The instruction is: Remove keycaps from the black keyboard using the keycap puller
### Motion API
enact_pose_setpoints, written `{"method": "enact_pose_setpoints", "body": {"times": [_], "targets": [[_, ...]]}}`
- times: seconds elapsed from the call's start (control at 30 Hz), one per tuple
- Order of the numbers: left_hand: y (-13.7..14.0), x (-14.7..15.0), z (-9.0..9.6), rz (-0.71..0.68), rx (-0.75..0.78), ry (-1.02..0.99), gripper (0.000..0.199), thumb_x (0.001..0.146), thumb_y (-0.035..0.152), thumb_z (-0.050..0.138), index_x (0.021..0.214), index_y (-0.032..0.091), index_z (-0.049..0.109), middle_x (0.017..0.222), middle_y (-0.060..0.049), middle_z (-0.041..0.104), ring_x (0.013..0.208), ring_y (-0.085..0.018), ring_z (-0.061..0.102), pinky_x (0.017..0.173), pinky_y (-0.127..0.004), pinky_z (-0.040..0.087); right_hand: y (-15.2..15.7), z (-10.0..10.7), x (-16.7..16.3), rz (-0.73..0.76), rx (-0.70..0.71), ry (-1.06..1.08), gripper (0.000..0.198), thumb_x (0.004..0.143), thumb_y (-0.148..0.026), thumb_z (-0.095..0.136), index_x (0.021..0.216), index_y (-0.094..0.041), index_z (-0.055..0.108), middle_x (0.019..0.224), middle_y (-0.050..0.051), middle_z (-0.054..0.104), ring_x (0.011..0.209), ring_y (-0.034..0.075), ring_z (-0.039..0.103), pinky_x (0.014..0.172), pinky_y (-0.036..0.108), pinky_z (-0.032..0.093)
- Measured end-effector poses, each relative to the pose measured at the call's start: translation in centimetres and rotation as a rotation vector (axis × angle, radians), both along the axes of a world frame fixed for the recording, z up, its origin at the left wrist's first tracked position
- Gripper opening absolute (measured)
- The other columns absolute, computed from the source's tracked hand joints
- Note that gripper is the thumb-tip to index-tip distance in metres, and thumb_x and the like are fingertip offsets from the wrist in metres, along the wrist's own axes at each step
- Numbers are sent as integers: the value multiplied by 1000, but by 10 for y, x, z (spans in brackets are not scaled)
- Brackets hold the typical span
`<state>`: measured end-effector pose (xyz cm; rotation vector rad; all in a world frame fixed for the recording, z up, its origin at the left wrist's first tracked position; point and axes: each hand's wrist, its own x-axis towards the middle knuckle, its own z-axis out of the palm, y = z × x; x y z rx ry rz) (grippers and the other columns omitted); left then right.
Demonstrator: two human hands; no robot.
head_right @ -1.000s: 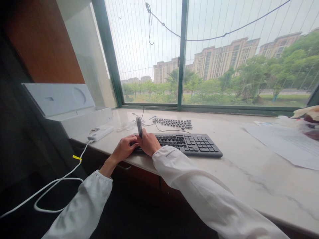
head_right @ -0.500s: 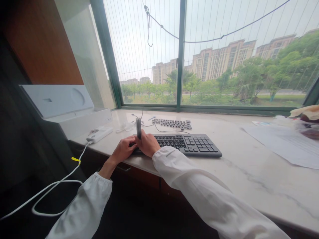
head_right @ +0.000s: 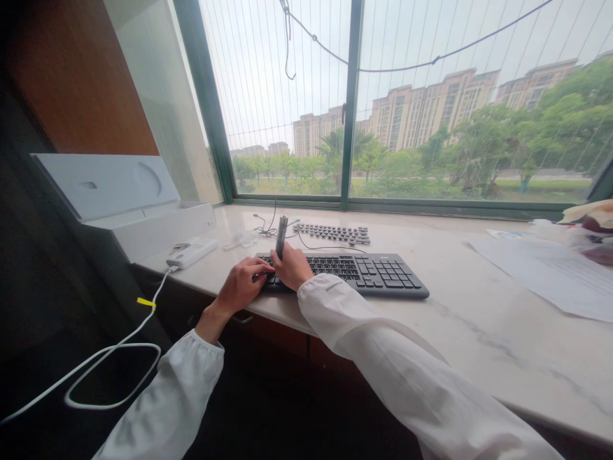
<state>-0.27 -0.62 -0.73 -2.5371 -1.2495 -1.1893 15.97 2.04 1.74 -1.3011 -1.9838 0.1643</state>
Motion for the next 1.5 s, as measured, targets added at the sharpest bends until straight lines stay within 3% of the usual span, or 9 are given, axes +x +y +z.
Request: {"method": "enact_pose_setpoints", "body": {"times": [0.47, 0.63, 0.9, 1.03, 1.23, 1.5], "targets": [[0, 2, 1, 100, -3, 59, 23, 77, 6, 52, 89, 20, 66, 96, -3, 66, 90, -19, 60, 82, -31, 48, -1, -5, 0, 53, 20, -61, 26, 96, -39, 38, 95, -18, 52, 77, 7, 66, 68, 21, 57, 63, 27, 32], [0, 2, 2, 101, -5, 45, 19, 79, 8, 51, 84, 20, 65, 94, -3, 65, 90, -18, 59, 81, -31, 48, -5, -5, 3, 176, 69, -109, 27, 97, -41, 36, 105, -19, 50, 76, 5, 65, 66, 20, 57, 61, 27, 29], [5, -1, 0, 71, -63, -23, 18, 79, 9, 53, 82, 20, 67, 88, -3, 66, 88, -18, 60, 81, -31, 48, -7, -3, 8, 308, 62, -102, 24, 98, -38, 36, 107, -19, 48, 77, 3, 63, 66, 18, 56, 62, 26, 31], [5, -1, 1, 32, -68, -46, 19, 79, 8, 54, 83, 19, 68, 90, -3, 67, 88, -18, 61, 83, -30, 48, -2, -5, 6, 300, 42, -56, 21, 98, -38, 36, 104, -21, 47, 77, 2, 62, 68, 19, 56, 63, 26, 33], [0, -2, 4, -7, -76, -60, 13, 86, 25, 59, 83, 17, 69, 86, -5, 68, 81, -17, 62, 76, -28, 47, -7, -5, 2, 267, 73, -89, 20, 98, -36, 36, 103, -19, 45, 79, 4, 63, 69, 19, 58, 64, 27, 33], [2, -8, 12, -131, -137, -34, 13, 85, 27, 62, 86, 20, 72, 94, -4, 71, 89, -19, 64, 81, -30, 48, -15, -2, 4, 361, 141, -140, 25, 101, -37, 29, 105, -17, 43, 85, 8, 65, 76, 19, 61, 67, 27, 38]]}}
